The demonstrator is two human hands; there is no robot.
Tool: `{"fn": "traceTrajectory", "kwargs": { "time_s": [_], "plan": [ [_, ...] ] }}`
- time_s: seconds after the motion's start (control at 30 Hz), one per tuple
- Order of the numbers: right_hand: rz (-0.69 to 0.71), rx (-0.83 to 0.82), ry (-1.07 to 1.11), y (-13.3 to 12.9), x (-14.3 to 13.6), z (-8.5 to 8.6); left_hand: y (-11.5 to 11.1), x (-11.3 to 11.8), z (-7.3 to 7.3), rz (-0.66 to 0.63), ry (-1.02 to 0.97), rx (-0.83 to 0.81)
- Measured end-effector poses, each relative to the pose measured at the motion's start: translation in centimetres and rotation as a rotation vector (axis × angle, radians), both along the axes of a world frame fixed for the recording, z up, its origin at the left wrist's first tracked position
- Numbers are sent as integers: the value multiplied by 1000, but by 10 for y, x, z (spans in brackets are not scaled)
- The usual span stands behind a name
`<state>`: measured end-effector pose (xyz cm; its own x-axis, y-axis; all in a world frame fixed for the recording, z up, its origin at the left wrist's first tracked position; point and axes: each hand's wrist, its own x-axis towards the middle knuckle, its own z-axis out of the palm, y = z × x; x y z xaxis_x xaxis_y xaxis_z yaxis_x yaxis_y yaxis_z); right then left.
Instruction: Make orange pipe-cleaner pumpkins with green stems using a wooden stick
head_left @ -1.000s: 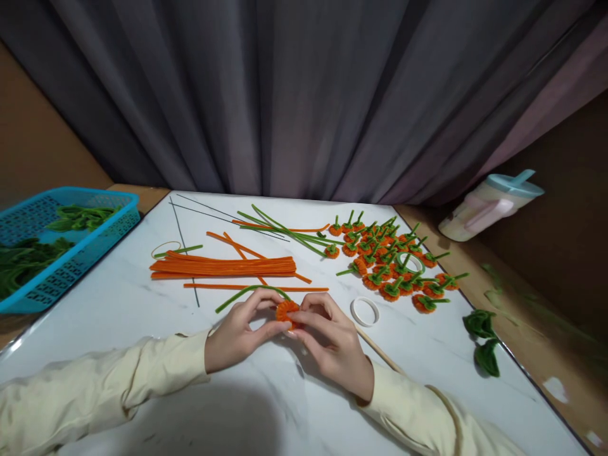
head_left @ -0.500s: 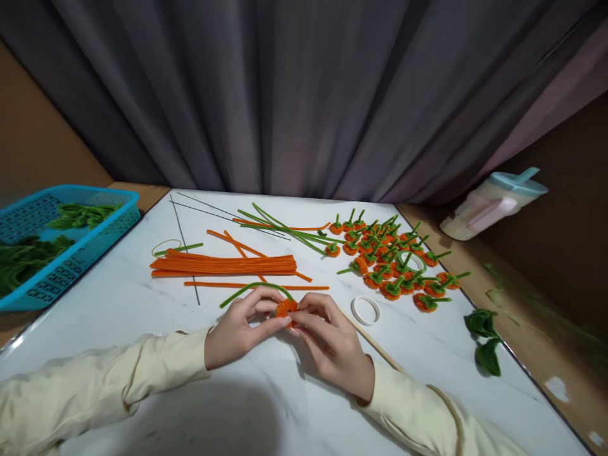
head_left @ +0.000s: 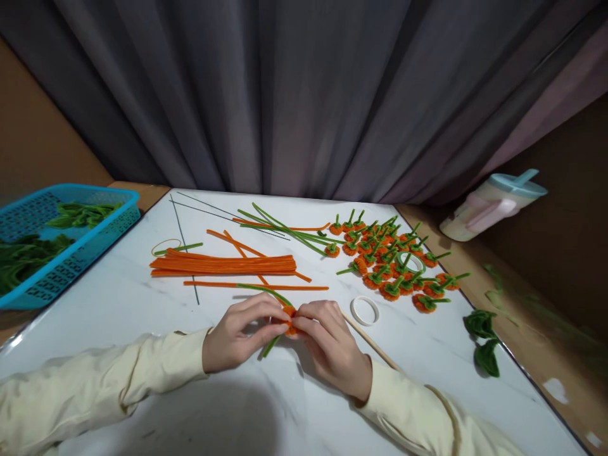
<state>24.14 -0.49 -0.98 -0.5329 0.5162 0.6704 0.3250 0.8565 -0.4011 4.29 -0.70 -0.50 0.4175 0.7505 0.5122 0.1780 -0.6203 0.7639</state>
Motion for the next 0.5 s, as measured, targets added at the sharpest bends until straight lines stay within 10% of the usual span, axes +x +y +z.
{"fn": "traceTrajectory", "kwargs": {
  "time_s": [0.5],
  "plan": [
    [-20, -35, 36, -2, -3, 3, 0, 0, 0, -46, 8, -94]
  ]
}}
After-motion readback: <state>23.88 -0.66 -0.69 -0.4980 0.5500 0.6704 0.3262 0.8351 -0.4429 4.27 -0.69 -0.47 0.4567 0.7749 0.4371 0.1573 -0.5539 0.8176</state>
